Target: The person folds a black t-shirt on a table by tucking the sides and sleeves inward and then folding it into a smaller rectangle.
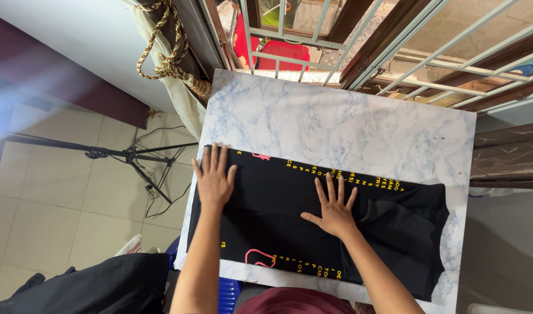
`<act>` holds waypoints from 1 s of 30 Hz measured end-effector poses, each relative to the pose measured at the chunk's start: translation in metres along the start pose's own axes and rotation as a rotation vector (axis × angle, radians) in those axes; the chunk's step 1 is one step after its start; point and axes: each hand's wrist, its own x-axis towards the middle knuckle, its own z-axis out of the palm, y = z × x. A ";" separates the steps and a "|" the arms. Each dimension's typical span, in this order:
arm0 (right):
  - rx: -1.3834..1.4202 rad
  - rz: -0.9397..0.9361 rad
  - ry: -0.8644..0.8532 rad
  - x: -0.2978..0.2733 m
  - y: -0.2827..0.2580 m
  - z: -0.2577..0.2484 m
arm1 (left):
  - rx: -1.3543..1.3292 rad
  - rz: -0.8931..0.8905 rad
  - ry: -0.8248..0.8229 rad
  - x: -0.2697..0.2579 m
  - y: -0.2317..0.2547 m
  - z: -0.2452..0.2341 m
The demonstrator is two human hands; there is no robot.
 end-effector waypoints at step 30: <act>0.015 -0.128 0.465 -0.049 -0.014 0.027 | -0.054 -0.028 -0.020 -0.115 0.036 -0.003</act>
